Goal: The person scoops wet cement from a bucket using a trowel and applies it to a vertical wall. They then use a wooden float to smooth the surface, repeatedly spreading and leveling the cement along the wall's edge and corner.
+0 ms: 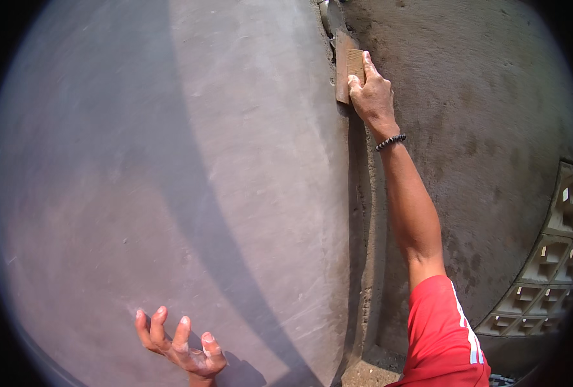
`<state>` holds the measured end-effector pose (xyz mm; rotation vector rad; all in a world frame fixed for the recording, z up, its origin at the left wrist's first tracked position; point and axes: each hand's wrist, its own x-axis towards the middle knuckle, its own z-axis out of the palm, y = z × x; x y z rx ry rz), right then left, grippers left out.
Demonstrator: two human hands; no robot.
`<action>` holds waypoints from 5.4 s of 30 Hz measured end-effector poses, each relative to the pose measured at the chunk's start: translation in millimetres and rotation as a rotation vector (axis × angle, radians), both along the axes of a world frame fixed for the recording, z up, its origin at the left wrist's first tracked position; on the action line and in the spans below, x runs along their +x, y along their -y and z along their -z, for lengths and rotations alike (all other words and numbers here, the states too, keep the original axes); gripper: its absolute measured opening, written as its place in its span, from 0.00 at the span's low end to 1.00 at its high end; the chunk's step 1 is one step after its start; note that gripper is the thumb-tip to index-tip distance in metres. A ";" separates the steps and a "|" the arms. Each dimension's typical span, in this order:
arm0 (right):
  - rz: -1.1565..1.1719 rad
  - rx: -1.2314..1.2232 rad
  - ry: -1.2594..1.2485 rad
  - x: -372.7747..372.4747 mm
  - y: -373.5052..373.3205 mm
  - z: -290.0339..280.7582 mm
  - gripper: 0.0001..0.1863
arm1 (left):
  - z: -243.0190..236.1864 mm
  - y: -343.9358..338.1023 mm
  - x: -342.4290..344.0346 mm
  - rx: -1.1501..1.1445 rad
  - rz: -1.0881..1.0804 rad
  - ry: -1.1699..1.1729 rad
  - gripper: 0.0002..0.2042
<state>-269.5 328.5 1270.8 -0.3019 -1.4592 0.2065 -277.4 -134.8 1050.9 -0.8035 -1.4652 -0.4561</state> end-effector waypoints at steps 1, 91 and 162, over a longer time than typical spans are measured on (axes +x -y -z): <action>-0.007 0.004 0.006 1.8 1.6 7.3 0.33 | -0.5 0.0 0.6 -0.013 0.001 -0.003 0.18; -0.483 0.429 -0.108 15.5 0.9 -34.6 0.28 | -2.6 11.0 4.4 -0.069 -0.070 0.023 0.18; -0.488 0.047 -0.149 0.0 -35.3 -30.7 0.26 | -0.3 0.7 4.3 -0.055 -0.081 0.053 0.13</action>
